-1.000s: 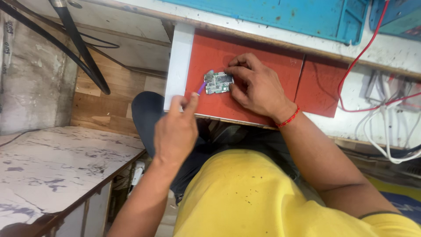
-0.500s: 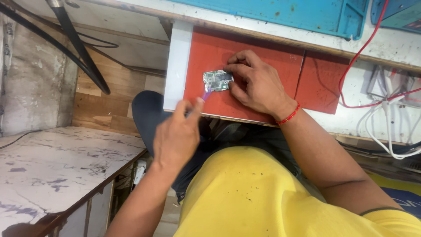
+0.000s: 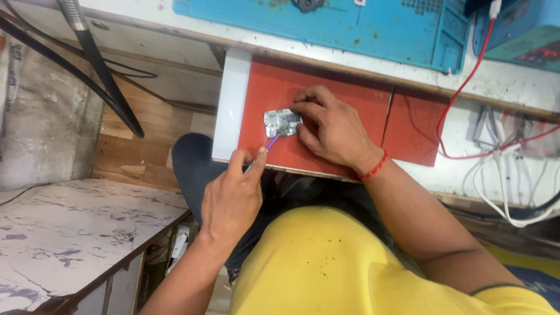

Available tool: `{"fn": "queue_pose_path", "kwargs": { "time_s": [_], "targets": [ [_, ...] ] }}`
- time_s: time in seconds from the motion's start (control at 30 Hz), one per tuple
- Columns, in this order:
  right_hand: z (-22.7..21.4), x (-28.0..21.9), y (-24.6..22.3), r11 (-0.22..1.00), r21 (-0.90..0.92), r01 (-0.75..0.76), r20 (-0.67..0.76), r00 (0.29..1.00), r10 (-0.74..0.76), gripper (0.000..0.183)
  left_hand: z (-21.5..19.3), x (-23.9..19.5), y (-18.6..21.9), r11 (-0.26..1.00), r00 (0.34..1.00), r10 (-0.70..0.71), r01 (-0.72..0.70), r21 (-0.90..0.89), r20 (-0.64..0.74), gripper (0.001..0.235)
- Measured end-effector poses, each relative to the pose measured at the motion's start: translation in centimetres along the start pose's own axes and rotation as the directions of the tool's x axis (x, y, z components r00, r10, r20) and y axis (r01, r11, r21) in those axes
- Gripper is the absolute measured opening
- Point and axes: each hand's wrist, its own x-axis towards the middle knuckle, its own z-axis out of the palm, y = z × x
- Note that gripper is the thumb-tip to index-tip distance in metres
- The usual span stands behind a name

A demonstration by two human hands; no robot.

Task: The person uses a small brush to clean a circuit board placed on a red mat. They repeatedly scrub different areas of the board's surface and edges while holding it steady with the other hand.

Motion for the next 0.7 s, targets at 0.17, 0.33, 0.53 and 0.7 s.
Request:
{"fn": "queue_pose_path", "kwargs": {
  "time_s": [0.17,0.33,0.53,0.7],
  "targets": [
    [0.2,-0.1,0.2,0.999,0.002,0.051,-0.034,0.998,-0.050,0.033,0.1,0.3,-0.4,0.998,0.999,-0.033,0.035,0.051,-0.036,0.038],
    [0.2,-0.2,0.1,0.999,0.002,0.042,-0.031,0.999,-0.042,0.031,0.8,1.1,-0.7,0.988,0.995,-0.089,0.094,0.121,-0.047,0.040],
    [0.0,0.0,0.0,0.999,0.022,0.023,-0.006,1.000,-0.023,0.031,1.0,0.2,-0.1,0.992,0.998,-0.055,0.056,0.109,-0.017,0.046],
    [0.4,-0.3,0.0,1.000,-0.010,0.024,-0.014,1.000,-0.024,0.033,0.9,1.7,-1.1,0.994,0.999,-0.011,0.006,0.109,0.039,0.044]
  ]
}}
